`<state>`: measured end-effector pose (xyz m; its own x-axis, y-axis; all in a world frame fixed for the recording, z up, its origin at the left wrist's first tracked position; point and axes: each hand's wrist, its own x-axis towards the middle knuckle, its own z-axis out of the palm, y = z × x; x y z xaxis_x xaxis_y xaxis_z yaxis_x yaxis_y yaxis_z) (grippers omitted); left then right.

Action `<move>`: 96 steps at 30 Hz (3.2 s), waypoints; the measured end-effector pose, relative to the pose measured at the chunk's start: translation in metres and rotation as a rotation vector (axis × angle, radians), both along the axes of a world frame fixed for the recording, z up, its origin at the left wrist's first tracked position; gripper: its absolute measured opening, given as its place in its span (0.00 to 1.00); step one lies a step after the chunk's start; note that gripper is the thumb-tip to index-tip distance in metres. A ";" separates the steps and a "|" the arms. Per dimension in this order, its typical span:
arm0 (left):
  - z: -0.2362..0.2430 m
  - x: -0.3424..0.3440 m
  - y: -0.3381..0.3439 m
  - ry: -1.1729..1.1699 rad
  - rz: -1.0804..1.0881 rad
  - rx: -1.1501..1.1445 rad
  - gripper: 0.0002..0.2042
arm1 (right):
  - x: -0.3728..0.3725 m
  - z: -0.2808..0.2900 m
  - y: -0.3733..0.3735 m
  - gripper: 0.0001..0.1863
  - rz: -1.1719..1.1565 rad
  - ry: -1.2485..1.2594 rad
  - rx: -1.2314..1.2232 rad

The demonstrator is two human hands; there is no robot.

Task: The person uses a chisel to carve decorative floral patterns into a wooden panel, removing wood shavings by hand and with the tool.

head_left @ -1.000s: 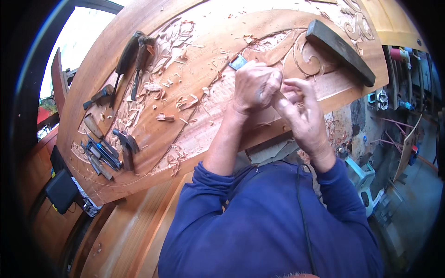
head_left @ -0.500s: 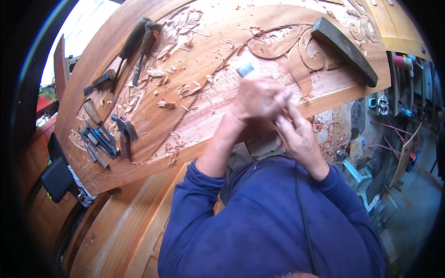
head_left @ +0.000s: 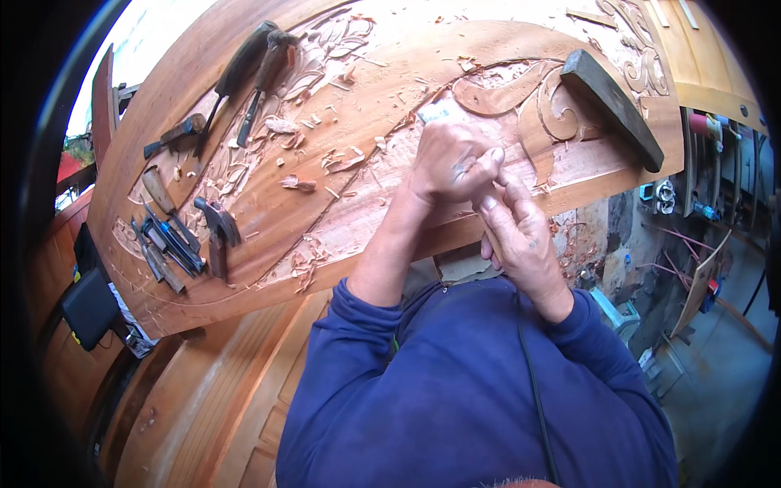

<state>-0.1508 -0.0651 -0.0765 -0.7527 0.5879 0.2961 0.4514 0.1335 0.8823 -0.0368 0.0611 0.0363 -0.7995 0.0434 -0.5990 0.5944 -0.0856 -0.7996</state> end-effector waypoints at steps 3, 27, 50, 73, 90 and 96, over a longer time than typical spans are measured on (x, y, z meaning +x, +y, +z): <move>0.000 -0.008 0.007 0.049 0.055 -0.001 0.19 | -0.011 -0.004 0.010 0.25 0.028 0.020 0.023; 0.035 0.069 -0.089 0.527 0.801 -0.913 0.18 | 0.094 -0.019 0.102 0.44 -0.147 0.008 -0.263; 0.003 0.080 -0.030 0.055 0.031 -0.064 0.18 | 0.064 0.001 -0.021 0.22 0.120 -0.033 -0.067; -0.014 0.029 -0.026 0.176 0.142 -0.083 0.22 | 0.023 0.003 -0.036 0.21 0.064 0.008 -0.063; -0.006 0.042 -0.016 0.146 0.117 -0.124 0.14 | 0.024 -0.010 0.000 0.21 0.152 -0.051 -0.001; -0.011 0.045 -0.005 0.151 0.168 -0.083 0.20 | 0.032 -0.020 0.001 0.17 0.088 -0.020 -0.025</move>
